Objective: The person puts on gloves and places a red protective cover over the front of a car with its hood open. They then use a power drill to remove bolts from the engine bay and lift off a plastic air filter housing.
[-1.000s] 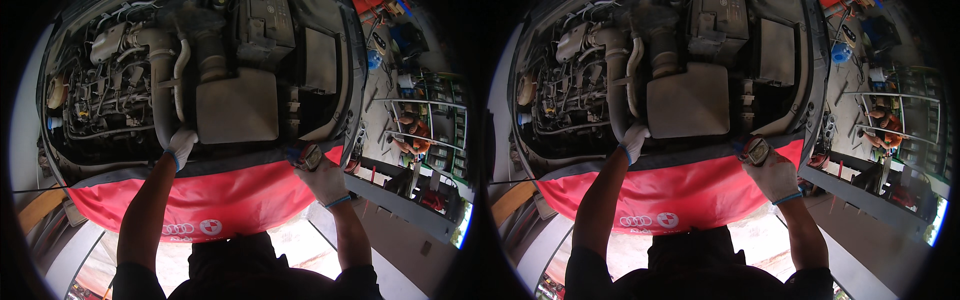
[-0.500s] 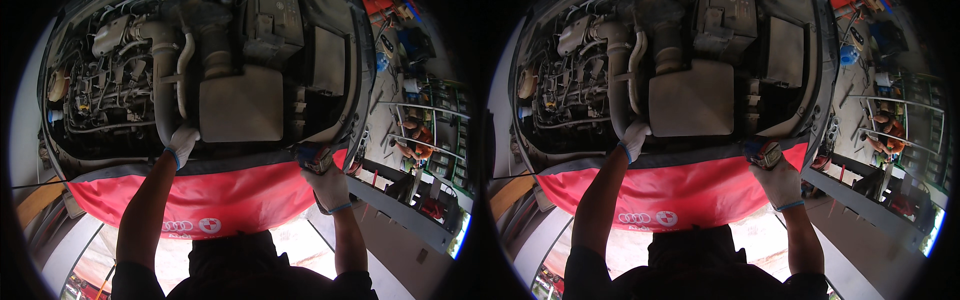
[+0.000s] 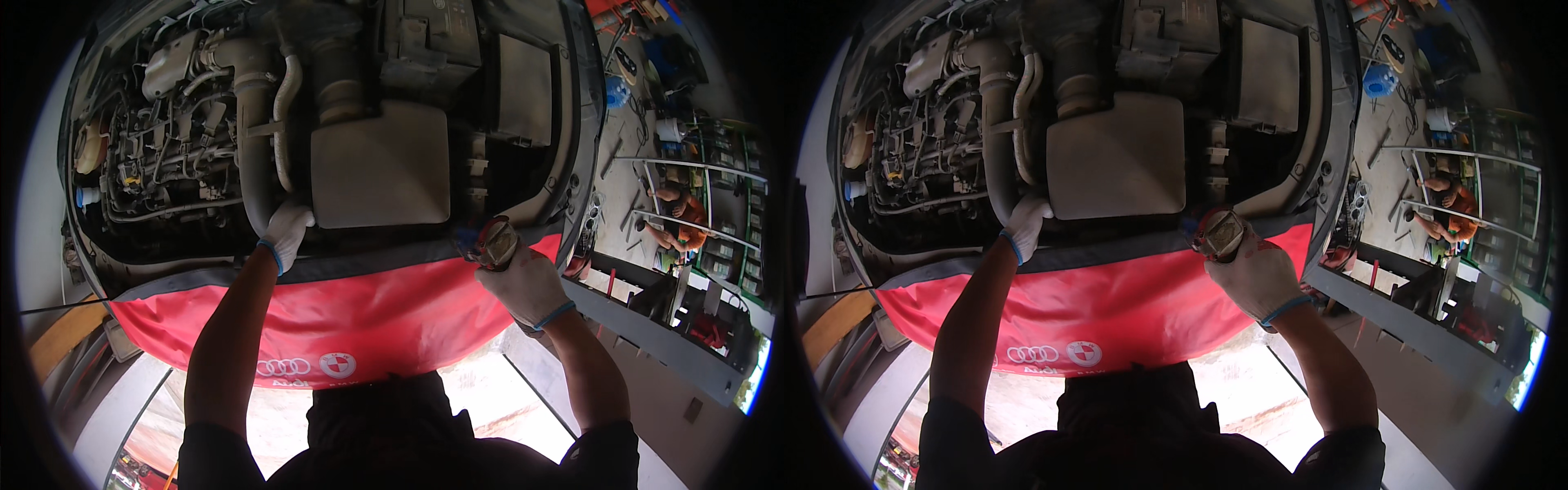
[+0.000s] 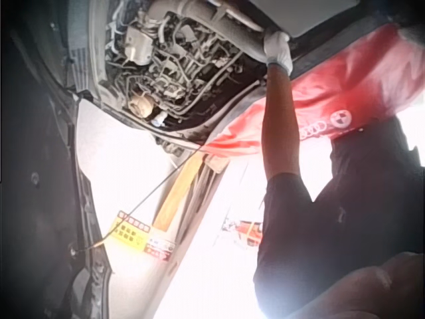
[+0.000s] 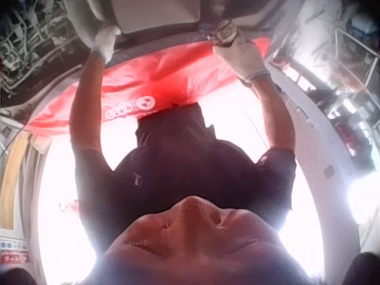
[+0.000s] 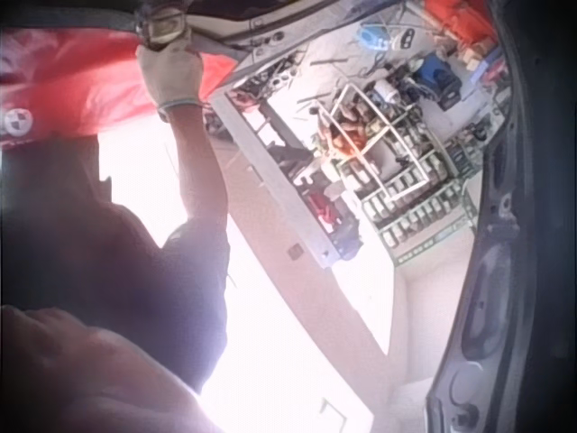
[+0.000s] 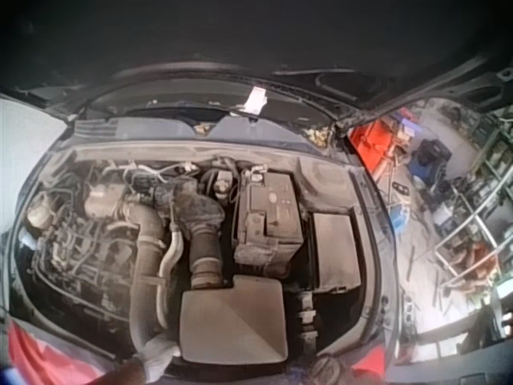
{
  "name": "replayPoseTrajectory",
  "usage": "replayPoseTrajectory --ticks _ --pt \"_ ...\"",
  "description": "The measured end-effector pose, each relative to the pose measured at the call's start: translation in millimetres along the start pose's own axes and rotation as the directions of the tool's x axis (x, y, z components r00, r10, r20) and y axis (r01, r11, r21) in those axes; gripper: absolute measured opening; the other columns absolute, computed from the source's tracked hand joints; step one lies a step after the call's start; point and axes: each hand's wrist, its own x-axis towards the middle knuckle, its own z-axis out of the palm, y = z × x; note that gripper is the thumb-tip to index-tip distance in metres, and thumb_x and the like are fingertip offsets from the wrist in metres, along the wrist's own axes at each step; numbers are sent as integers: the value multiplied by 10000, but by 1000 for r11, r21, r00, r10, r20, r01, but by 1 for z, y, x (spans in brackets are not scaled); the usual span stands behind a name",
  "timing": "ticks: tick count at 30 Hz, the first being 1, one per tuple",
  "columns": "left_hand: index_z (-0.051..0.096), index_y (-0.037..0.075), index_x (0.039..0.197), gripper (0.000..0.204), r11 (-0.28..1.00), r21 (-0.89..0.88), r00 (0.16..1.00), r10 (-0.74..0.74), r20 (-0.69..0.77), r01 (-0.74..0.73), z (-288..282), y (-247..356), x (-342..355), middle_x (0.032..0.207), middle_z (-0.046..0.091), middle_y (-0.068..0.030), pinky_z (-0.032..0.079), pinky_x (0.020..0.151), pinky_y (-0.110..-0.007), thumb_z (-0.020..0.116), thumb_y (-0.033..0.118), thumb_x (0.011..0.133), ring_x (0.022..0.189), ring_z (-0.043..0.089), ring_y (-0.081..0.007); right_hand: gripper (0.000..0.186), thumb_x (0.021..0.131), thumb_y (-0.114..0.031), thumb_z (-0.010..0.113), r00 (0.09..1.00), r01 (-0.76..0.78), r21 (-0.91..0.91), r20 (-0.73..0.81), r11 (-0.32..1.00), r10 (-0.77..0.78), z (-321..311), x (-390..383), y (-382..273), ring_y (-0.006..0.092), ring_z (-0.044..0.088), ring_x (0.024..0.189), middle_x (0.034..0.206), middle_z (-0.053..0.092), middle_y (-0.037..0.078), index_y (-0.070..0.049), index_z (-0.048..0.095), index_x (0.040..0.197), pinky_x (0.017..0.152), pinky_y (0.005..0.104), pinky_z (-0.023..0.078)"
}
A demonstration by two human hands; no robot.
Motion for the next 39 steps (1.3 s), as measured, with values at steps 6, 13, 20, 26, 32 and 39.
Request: replayPoseTrajectory --ticks 6,13,20,26,32,39 --pt "598 -9 976 199 999 40 996 20 -91 -17 6 2 -2 872 590 -83 435 783 -342 510 118 850 830 523 -225 170 882 -253 668 1000 19 -148 12 989 -18 -6 -4 1 239 682 662 1047 648 169 -167 715 1021 492 345 559" --pt "642 -25 1055 285 542 839 956 271 -112 -56 16 1 11 1107 657 -267 527 919 -467 385 56 963 1057 626 -419 185 866 -263 685 988 39 -43 -149 998 -45 -32 -7 12 226 683 716 1165 652 160 -156 713 1014 577 352 576" --pt "652 -3 1086 308 996 66 950 -36 -310 59 24 7 8 1047 671 -168 460 885 -382 444 202 992 1001 605 -293 285 811 -56 679 729 -493 865 353 91 587 -68 -38 32 193 736 821 901 747 114 -68 701 1095 744 335 602" --pt "665 -4 1045 329 990 -109 932 -117 -344 84 20 13 -1 985 661 -84 443 843 -346 452 244 1002 908 556 -209 443 778 128 668 879 -286 654 471 -701 81 26 -89 -38 254 742 873 1007 723 150 37 609 1208 743 363 634" --pt "638 -57 1044 351 980 196 946 91 -311 -30 12 5 5 1024 670 -175 454 829 -394 416 213 1015 900 575 -278 474 848 -306 809 855 -519 810 494 -273 -160 90 -30 -190 185 717 960 1050 735 94 -90 634 1233 849 346 560" --pt "638 -34 1025 322 817 564 956 247 -158 -118 9 1 10 1062 658 -268 471 867 -445 387 166 1005 996 595 -420 518 886 -345 741 797 -355 903 156 243 583 66 -56 -173 267 719 1030 1121 729 108 -91 572 1305 850 390 576"
